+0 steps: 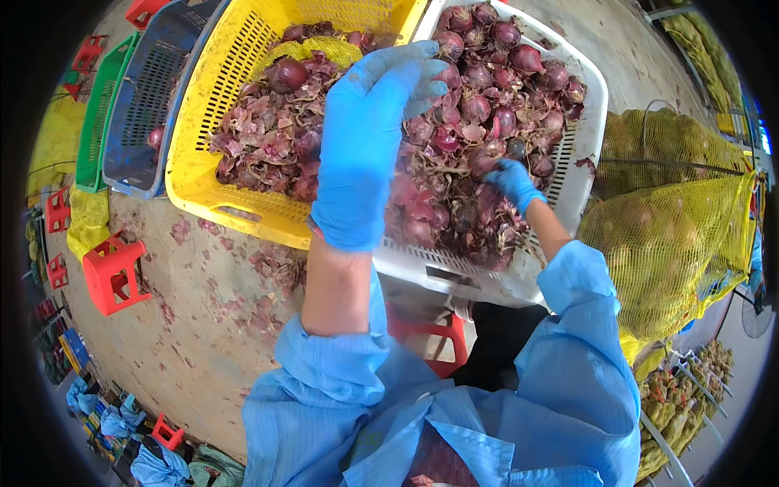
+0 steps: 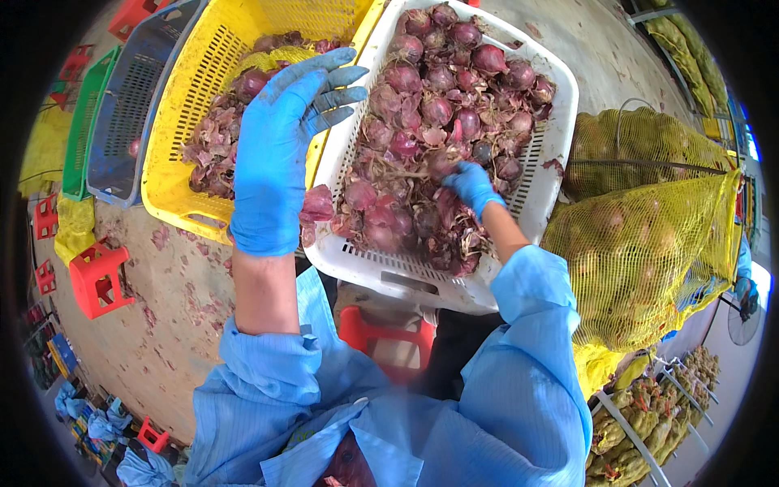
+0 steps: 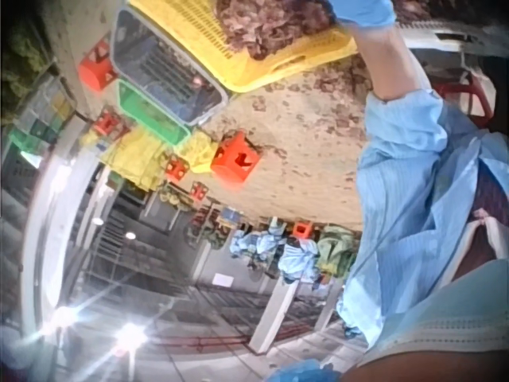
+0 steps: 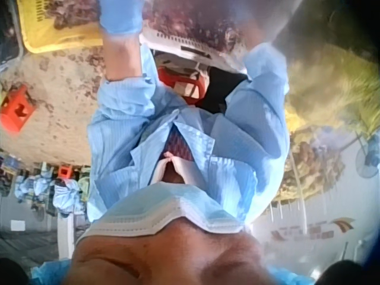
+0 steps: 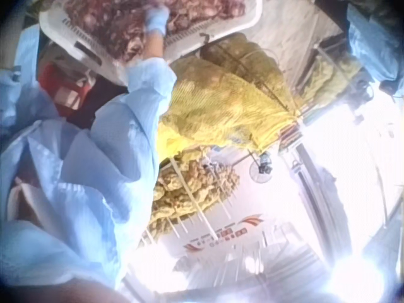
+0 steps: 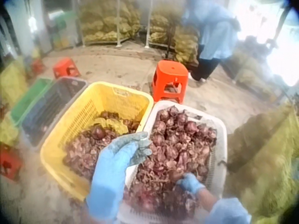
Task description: The person sorts and peels red onions by hand, removing outer skins and placing cleaned onions into a large yellow mesh bag.
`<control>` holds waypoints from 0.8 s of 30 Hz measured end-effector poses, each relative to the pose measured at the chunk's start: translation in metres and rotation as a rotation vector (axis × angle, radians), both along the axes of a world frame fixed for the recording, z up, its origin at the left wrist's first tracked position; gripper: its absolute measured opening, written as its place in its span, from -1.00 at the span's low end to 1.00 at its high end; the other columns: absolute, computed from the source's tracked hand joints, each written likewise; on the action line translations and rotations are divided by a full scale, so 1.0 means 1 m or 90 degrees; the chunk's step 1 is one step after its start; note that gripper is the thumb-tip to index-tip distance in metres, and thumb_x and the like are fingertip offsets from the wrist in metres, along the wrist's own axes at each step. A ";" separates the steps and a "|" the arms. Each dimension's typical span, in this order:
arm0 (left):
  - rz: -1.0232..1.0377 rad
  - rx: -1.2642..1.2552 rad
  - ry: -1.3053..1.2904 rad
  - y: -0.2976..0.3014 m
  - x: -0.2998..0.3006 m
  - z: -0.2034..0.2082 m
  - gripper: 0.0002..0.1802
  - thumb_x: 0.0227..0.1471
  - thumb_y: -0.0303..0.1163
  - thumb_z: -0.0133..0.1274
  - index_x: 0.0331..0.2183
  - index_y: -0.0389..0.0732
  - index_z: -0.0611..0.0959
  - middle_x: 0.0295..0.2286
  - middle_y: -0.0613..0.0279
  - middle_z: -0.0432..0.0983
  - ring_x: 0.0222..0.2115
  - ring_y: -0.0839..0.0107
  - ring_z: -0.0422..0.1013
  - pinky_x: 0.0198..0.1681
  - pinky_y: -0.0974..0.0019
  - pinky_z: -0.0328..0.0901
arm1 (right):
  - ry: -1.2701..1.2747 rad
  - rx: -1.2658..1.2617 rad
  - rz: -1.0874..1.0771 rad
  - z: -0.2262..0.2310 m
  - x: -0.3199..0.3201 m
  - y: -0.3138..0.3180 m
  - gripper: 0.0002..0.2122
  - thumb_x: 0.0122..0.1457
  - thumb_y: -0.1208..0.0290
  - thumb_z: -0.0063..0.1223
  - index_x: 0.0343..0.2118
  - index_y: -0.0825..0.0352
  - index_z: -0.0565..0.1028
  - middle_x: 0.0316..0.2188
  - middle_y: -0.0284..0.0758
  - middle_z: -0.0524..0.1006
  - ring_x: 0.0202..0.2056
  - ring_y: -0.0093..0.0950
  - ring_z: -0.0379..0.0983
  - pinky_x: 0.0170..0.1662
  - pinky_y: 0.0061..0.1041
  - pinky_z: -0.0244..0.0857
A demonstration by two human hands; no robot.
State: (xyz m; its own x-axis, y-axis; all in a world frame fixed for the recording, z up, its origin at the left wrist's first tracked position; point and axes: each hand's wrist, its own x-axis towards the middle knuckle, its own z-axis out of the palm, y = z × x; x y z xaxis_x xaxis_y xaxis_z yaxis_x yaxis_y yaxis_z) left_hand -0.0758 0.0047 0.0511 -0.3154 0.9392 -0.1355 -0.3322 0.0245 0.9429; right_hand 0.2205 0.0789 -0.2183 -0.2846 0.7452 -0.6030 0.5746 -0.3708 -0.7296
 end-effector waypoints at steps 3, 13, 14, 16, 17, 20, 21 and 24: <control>0.014 -0.008 -0.002 -0.003 -0.002 0.000 -0.63 0.22 -0.35 -0.17 -0.05 -0.33 0.56 -0.20 0.08 0.58 -0.22 0.41 0.53 -0.11 0.40 0.38 | 0.027 0.019 -0.094 0.018 0.011 0.006 -0.60 0.00 0.45 0.24 -0.04 0.33 0.49 -0.27 -0.26 0.60 -0.33 -0.42 0.52 -0.24 -0.40 0.41; -0.021 -0.017 -0.014 0.000 0.002 -0.005 -0.68 0.18 -0.31 -0.04 -0.09 -0.26 0.58 -0.25 0.20 0.61 -0.28 0.49 0.51 -0.16 0.45 0.35 | -0.491 0.438 0.647 -0.010 -0.051 -0.119 -0.46 -0.05 0.43 0.17 0.08 0.19 0.38 -0.13 -0.08 0.39 -0.27 -0.02 0.47 -0.35 -0.19 0.45; -0.024 -0.021 0.002 0.000 0.003 -0.004 -0.67 0.18 -0.31 -0.04 -0.09 -0.26 0.58 -0.25 0.21 0.61 -0.27 0.49 0.51 -0.16 0.45 0.35 | -0.465 0.408 0.667 -0.017 -0.047 -0.115 -0.46 -0.08 0.40 0.20 0.06 0.19 0.39 -0.13 -0.07 0.38 -0.26 -0.03 0.47 -0.33 -0.19 0.45; -0.035 -0.021 0.017 -0.002 -0.002 -0.007 -0.64 0.21 -0.30 -0.10 -0.05 -0.30 0.56 -0.21 0.14 0.59 -0.23 0.44 0.52 -0.13 0.43 0.37 | -0.413 0.355 0.711 -0.012 -0.049 -0.101 -0.46 -0.14 0.34 0.26 0.00 0.20 0.42 -0.14 -0.05 0.36 -0.24 -0.04 0.48 -0.30 -0.18 0.45; -0.041 -0.021 0.024 -0.002 -0.003 -0.009 -0.62 0.23 -0.30 -0.13 -0.03 -0.31 0.55 -0.19 0.11 0.58 -0.21 0.42 0.53 -0.11 0.42 0.38 | -0.404 0.310 0.664 -0.009 -0.049 -0.099 -0.46 -0.15 0.31 0.28 -0.02 0.21 0.43 -0.14 -0.04 0.36 -0.23 -0.06 0.48 -0.28 -0.17 0.45; -0.057 -0.036 0.006 0.000 0.000 -0.011 -0.61 0.20 -0.28 -0.09 -0.01 -0.28 0.55 -0.17 0.13 0.58 -0.21 0.43 0.52 -0.09 0.39 0.35 | -0.370 0.216 0.461 0.018 -0.049 -0.083 -0.39 -0.25 0.18 0.32 -0.05 0.27 0.43 -0.12 0.04 0.36 -0.19 -0.10 0.47 -0.17 -0.17 0.43; -0.088 -0.038 0.017 0.002 0.006 -0.011 -0.60 0.19 -0.27 -0.07 -0.01 -0.26 0.55 -0.17 0.13 0.57 -0.20 0.43 0.51 -0.08 0.38 0.34 | -0.231 0.302 0.337 0.005 -0.030 -0.074 -0.39 -0.18 0.25 0.35 -0.01 0.31 0.41 -0.17 -0.04 0.47 -0.25 -0.25 0.52 -0.16 -0.30 0.43; -0.123 -0.073 0.063 -0.001 0.010 -0.019 -0.57 0.15 -0.22 0.02 0.01 -0.21 0.55 -0.14 0.17 0.56 -0.17 0.46 0.47 -0.02 0.34 0.29 | 0.175 -0.042 -0.058 0.092 -0.051 -0.047 -0.52 0.03 0.46 0.24 0.05 0.34 0.38 -0.27 -0.28 0.56 -0.30 -0.56 0.49 -0.12 -0.58 0.36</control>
